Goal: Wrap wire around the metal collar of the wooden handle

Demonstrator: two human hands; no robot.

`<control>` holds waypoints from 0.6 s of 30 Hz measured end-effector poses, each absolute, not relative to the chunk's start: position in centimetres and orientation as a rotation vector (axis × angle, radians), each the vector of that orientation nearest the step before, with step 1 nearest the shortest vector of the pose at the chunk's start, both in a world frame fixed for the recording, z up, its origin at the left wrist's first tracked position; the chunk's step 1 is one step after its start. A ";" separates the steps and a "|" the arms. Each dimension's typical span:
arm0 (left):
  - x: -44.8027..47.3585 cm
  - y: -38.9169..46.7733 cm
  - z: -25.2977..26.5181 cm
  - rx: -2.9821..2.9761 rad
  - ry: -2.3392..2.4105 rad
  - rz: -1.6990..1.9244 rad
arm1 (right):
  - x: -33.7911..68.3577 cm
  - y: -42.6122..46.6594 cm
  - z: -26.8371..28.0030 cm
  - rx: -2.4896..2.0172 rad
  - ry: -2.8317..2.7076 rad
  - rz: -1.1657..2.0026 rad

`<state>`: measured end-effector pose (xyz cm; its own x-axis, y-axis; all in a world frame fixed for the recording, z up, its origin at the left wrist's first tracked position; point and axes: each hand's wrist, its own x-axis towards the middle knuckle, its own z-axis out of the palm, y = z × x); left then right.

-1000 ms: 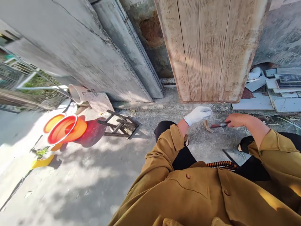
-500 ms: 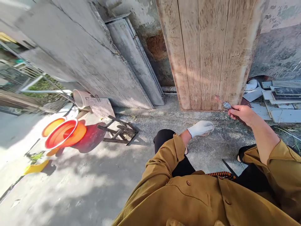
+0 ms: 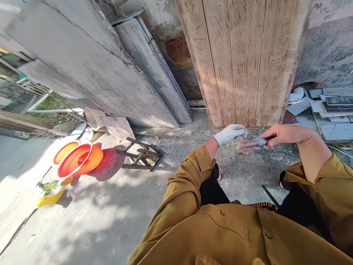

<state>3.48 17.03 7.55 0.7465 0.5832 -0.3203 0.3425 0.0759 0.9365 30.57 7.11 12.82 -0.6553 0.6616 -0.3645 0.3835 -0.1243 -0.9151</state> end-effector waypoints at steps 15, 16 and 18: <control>5.0 16.7 8.3 1.557 0.653 0.167 | 33.2 11.7 8.3 -2.396 -1.772 0.688; 5.1 16.8 8.4 1.569 0.670 0.190 | 33.0 11.4 8.1 -2.402 -1.801 0.704; 5.0 17.2 8.3 1.586 0.692 0.245 | 32.7 10.6 7.8 -2.347 -1.859 0.762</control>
<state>5.05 17.17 8.33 0.7923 0.5607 -0.2404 0.2851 0.0081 0.9585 32.67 10.56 7.79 0.1546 0.9264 -0.3432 0.9007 -0.2749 -0.3363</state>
